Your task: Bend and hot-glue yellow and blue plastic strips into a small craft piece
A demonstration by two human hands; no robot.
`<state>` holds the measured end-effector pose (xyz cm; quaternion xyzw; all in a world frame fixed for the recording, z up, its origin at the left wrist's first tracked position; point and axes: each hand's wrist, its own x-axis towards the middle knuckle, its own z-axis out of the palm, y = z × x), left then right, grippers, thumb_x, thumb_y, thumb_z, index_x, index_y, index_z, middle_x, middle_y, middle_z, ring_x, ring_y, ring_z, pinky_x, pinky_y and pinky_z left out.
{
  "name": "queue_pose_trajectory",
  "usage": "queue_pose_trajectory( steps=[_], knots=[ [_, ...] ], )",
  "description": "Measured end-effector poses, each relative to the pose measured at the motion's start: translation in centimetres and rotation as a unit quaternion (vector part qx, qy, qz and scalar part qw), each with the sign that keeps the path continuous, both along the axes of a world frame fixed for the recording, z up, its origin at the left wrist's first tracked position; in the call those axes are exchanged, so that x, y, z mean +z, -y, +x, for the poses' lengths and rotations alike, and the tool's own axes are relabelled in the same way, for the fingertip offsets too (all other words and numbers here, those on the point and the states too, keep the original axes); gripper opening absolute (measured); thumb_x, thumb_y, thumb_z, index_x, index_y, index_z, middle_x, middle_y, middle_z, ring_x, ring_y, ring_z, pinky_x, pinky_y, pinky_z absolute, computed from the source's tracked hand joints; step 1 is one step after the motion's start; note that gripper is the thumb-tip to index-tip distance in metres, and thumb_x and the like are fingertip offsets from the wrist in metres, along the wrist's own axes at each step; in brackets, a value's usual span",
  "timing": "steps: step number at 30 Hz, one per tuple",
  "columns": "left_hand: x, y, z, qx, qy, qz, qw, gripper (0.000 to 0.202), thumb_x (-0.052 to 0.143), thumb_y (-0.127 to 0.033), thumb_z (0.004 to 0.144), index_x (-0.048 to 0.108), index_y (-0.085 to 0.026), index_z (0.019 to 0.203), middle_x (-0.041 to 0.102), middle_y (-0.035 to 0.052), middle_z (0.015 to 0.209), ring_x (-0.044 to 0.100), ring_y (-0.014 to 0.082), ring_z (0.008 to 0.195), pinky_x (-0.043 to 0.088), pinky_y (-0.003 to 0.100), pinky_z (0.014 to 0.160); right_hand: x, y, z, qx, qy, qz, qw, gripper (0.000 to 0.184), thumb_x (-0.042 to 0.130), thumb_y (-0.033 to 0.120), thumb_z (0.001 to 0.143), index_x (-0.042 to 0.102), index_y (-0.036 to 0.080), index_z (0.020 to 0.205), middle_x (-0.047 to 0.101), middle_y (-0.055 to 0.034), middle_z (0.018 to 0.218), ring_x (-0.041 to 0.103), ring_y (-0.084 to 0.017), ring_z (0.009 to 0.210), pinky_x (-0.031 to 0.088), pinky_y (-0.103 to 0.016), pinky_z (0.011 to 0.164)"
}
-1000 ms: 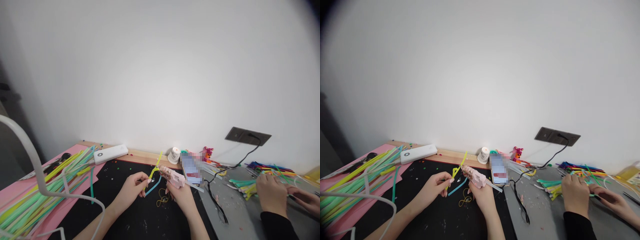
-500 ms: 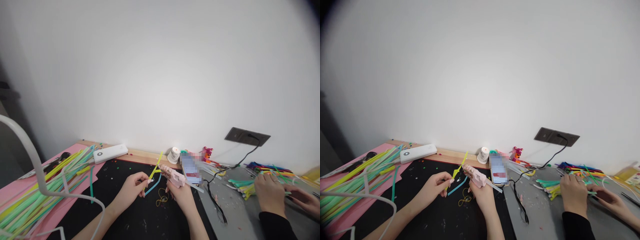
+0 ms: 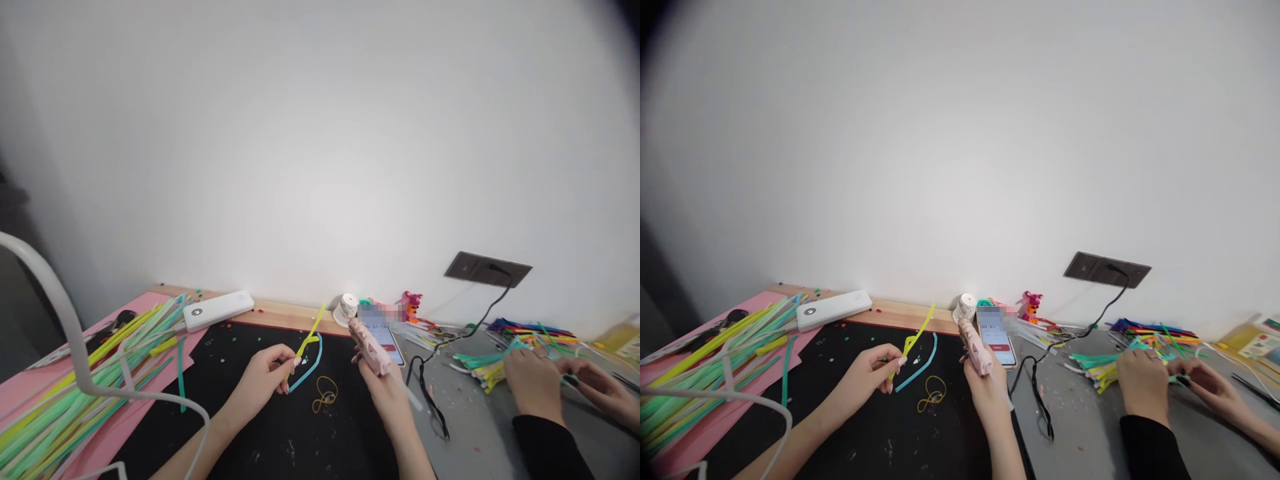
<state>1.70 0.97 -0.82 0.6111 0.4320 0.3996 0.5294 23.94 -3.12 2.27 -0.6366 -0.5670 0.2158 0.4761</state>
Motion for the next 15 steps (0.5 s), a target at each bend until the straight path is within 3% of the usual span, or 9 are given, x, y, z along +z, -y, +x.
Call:
queue_pose_trajectory(
  steps=[5,9,15],
  knots=[
    [0.1,0.0,0.0,0.000,0.002,-0.002,1.000,0.027,0.054,-0.043,0.075,0.054,-0.017,0.069,0.050,-0.0054,0.055,0.052,0.0109,0.045,0.041,0.021,0.045,-0.9,2.9,2.4,-0.002,0.027,-0.013,1.000,0.035,0.053,0.027,0.069,0.059,0.015,0.102,0.068,-0.0098,0.095,0.063,-0.026,0.085,0.048,-0.033,0.076],
    [0.0,0.1,0.0,-0.001,-0.002,-0.001,1.000,0.028,0.055,-0.045,0.074,0.053,-0.018,0.068,0.049,-0.0057,0.054,0.053,0.0114,0.045,0.041,0.021,0.045,-1.8,4.6,5.1,-0.062,0.069,-0.024,0.995,0.041,0.051,0.030,0.069,0.057,0.016,0.107,0.065,-0.0120,0.109,0.060,-0.027,0.100,0.047,-0.032,0.083],
    [0.2,0.2,0.0,0.004,0.004,-0.006,1.000,0.026,0.055,-0.043,0.073,0.054,-0.018,0.067,0.050,-0.0058,0.055,0.052,0.0107,0.045,0.042,0.021,0.045,-2.9,5.1,9.6,-0.168,0.231,-0.111,0.952,0.044,0.044,0.031,0.071,0.057,0.014,0.109,0.067,-0.0138,0.104,0.063,-0.029,0.094,0.047,-0.032,0.073]
  ],
)
